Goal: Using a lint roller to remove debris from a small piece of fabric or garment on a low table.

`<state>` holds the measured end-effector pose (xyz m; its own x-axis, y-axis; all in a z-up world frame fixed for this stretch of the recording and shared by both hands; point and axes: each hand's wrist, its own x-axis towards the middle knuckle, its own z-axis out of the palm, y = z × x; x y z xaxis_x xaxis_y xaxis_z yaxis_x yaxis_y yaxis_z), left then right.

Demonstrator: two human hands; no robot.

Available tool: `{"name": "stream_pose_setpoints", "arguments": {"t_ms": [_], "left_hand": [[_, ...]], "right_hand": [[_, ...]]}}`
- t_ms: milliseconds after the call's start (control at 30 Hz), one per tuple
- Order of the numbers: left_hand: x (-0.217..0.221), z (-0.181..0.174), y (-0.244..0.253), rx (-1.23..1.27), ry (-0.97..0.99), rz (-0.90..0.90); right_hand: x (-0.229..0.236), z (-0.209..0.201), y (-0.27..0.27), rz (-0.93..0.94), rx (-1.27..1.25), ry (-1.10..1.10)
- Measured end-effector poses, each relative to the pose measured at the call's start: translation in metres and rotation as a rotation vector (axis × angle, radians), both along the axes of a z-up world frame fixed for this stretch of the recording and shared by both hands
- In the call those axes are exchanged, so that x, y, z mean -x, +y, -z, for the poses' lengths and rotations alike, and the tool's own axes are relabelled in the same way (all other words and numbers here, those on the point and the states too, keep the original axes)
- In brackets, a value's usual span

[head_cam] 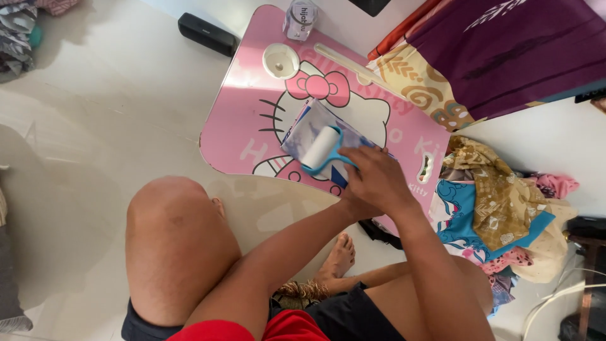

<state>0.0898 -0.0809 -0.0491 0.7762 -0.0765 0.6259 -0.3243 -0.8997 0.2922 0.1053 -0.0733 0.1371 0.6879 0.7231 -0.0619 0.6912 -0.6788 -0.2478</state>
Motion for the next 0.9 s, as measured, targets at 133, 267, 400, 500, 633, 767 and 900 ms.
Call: {"name": "stream_pose_setpoints", "arguments": {"t_ms": [133,267,400,500,633,767,900], "left_hand": [[0.003,0.011,0.0,0.006,0.155,0.058],[0.007,0.021,-0.004,0.019,0.308,0.119],[0.006,0.026,-0.008,0.029,0.4,0.171],[0.008,0.003,0.001,0.053,0.496,0.22],[0.014,-0.036,0.022,-0.246,0.518,0.143],[0.014,-0.022,0.016,-0.159,0.414,0.11],[0.013,-0.017,0.01,0.031,0.126,0.021]], "right_hand": [[-0.006,0.0,0.041,-0.083,-0.112,-0.017],[-0.009,0.013,0.061,-0.071,-0.2,0.025],[-0.015,0.002,0.046,-0.08,-0.258,0.069],[-0.023,-0.021,0.015,0.023,-0.227,0.079],[-0.029,-0.026,-0.012,0.196,0.065,0.132],[-0.036,-0.006,0.0,0.17,0.046,0.102],[-0.049,0.007,0.037,0.11,-0.034,0.065]]}}
